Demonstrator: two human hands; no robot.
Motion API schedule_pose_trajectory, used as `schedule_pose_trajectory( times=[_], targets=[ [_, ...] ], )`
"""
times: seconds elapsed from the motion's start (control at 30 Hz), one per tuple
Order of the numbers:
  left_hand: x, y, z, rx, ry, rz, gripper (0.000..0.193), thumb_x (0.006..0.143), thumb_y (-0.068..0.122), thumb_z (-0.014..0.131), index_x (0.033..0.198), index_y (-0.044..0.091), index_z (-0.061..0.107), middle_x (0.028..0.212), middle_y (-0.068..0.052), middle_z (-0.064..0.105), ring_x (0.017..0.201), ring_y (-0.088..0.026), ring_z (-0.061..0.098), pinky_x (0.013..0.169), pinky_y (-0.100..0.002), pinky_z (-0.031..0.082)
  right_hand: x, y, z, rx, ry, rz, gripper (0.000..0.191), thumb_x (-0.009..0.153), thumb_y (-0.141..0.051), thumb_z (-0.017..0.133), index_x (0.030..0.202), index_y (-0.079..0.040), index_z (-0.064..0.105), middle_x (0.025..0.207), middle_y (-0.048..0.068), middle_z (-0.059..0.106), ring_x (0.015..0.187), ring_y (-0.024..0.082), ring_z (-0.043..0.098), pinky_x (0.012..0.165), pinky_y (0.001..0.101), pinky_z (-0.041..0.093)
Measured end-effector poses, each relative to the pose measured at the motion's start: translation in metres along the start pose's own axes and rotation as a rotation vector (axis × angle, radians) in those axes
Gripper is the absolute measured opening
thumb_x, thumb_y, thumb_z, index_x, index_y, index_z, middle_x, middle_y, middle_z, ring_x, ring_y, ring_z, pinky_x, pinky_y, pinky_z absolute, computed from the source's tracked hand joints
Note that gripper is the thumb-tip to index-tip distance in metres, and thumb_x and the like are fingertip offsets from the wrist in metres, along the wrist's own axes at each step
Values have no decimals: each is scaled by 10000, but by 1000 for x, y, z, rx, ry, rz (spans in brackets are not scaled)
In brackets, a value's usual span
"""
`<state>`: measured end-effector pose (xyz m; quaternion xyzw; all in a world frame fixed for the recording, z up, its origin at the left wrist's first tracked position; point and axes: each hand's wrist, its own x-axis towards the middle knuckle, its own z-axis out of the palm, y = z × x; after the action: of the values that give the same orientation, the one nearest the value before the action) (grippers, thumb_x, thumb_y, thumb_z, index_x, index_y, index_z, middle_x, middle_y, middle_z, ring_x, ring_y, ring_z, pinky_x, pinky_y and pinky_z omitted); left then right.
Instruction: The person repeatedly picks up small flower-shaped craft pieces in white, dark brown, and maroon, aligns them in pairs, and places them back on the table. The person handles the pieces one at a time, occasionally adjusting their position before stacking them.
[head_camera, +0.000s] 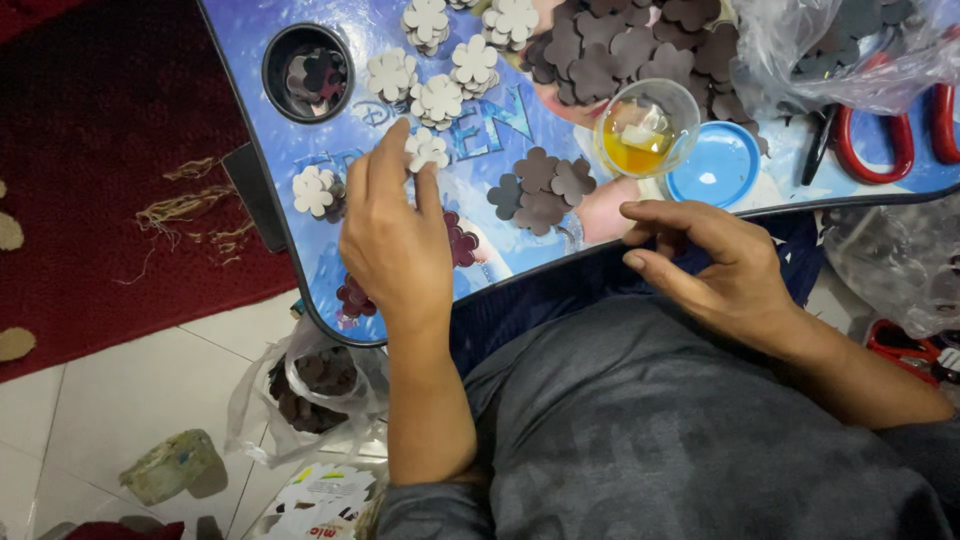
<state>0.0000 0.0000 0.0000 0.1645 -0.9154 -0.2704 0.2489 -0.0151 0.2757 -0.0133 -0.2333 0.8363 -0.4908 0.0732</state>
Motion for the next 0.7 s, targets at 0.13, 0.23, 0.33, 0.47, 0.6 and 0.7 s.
schedule_pose_trajectory(
  times=[0.13,0.23,0.33,0.47,0.6,0.7],
  targets=[
    [-15,12,-8,-267,-64,-140,460,917,43,782,1358,106,670,1090,-50,689,849,-154,666,768,-302,560,1,-8,-3,-22,-34,-19,401,862,-25,793,1251,-22,697,1070,79,739,910,135,683,798,252,528],
    [-37,24,0,-720,-278,-309,490,920,42,783,1389,60,641,1140,-36,763,957,-72,683,807,-251,557,-1,-11,-6,8,-34,-153,324,902,-16,756,1220,-36,698,1144,96,723,1062,178,690,940,283,528],
    [-64,33,11,-1058,-487,-367,414,997,4,694,1406,3,626,1181,-106,775,1041,-84,699,946,-252,578,-5,-12,-3,29,4,-216,269,935,-5,723,1199,-54,711,1167,100,703,1102,197,680,957,285,529],
    [-85,34,30,-1416,-563,-495,451,1048,-48,601,1493,-22,530,1250,-125,715,1105,-117,673,983,-262,553,-11,-10,-3,13,37,-182,257,926,22,710,1167,-62,742,1102,95,667,979,167,660,839,259,521],
    [-96,33,30,-1424,-588,-569,542,1053,-38,570,1577,5,439,1181,-130,715,1029,-109,678,937,-274,584,-12,-12,1,-72,43,-268,291,900,54,709,1158,-75,751,1073,99,641,941,157,664,814,277,541],
    [-98,33,27,-1416,-584,-567,566,1061,-25,560,1604,14,402,1171,-139,715,1009,-109,678,929,-276,590,-13,-13,4,-209,64,-382,317,861,42,747,1153,-82,757,1043,83,644,934,207,650,805,319,537]
  ],
)
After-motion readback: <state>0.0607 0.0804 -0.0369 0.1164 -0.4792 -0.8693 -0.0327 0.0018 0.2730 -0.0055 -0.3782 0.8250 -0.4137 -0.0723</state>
